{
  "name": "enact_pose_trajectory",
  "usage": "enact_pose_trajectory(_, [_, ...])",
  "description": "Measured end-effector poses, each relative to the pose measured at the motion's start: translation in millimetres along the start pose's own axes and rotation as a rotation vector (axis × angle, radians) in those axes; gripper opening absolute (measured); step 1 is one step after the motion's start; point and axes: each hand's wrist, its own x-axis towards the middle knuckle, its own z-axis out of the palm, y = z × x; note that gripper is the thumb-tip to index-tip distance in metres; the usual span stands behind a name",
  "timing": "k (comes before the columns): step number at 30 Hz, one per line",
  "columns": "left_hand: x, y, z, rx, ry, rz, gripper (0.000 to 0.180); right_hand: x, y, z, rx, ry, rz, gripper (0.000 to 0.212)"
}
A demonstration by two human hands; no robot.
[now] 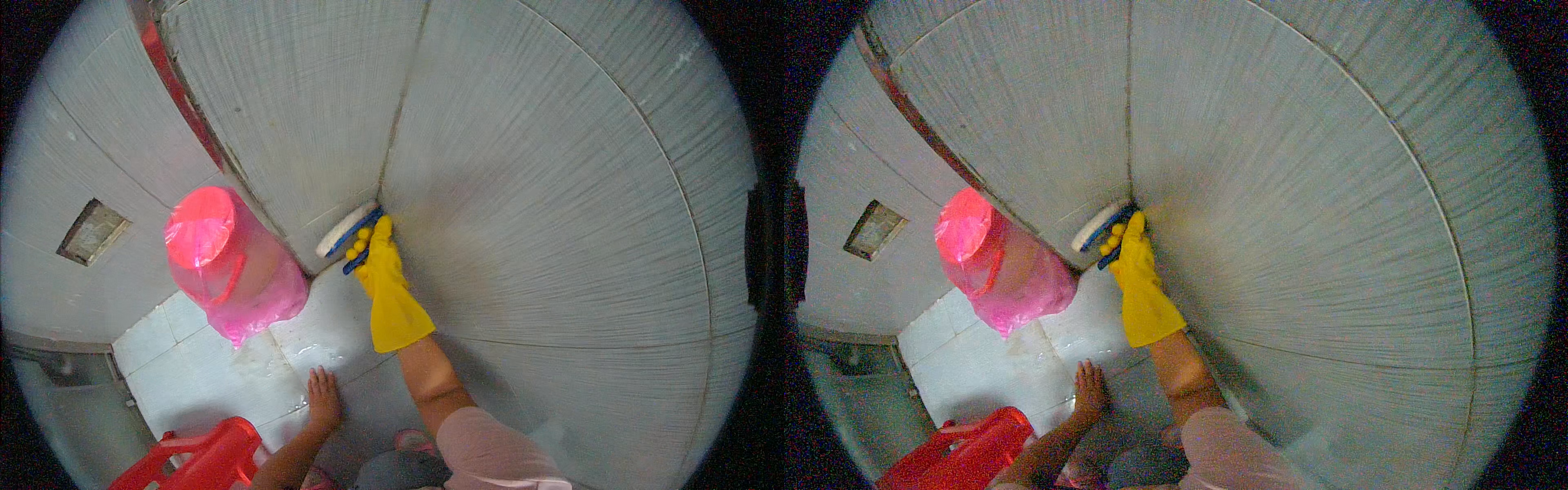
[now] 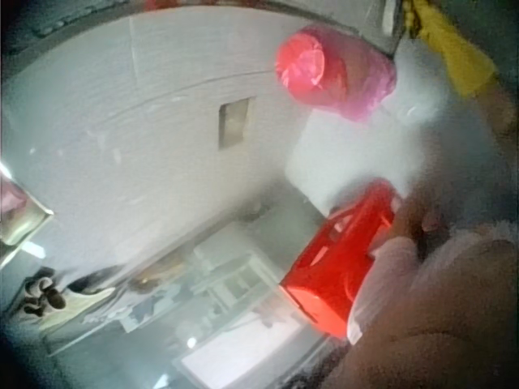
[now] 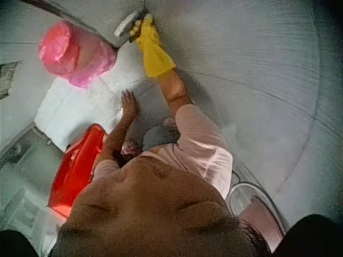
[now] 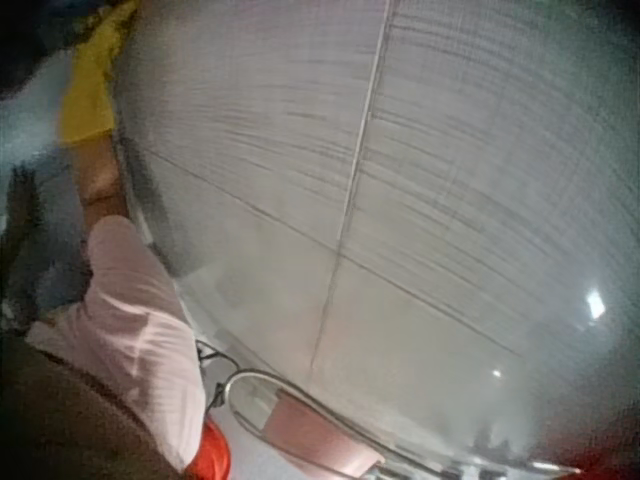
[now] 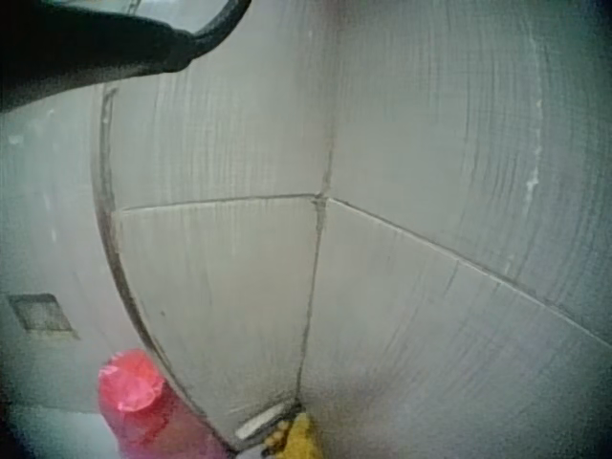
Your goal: The person scrubs the tiled floor and wall corners of a bathroom using a blue sponge and yellow gloves. They apply a cleaning spray from a green bottle and use a metal scraper to remove grime from the grout lines. The person moves a red plastic stool to access different areas and continues scrubbing the floor and walls.
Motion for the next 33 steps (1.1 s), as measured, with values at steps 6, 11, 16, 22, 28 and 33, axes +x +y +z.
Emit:
enact_pose_trajectory(6, [2, -13, 18, -0.027, 0.042, 0.06, 0.056, 1, 8, -3, -0.044, 0.021, 0.037, 0.04])
enact_pose_trajectory(11, [0, -7, 4, 0.042, -0.019, 0.023, 0.056, -93, -33, 64, -0.404, -0.119, -0.202, 0.049])
enact_pose_trajectory(16, [7, -4, 32, 0.08, 0.044, 0.083, 0.055, -11, -6, 3, -0.331, 0.076, -0.117, 0.05])
enact_pose_trajectory(22, [-4, -12, 27, 0.151, 0.055, 0.046, 0.053, -85, -54, 64, -0.495, -0.095, -0.34, 0.046])
enact_pose_trajectory(28, [20, -4, 42, 0.099, 0.095, 0.086, 0.057, -45, -61, 39, -0.497, -0.006, -0.327, 0.047])
enact_pose_trajectory(33, [3, -12, 34, 0.116, 0.005, 0.003, 0.067, -106, -64, 80, -0.551, -0.084, -0.352, 0.046])
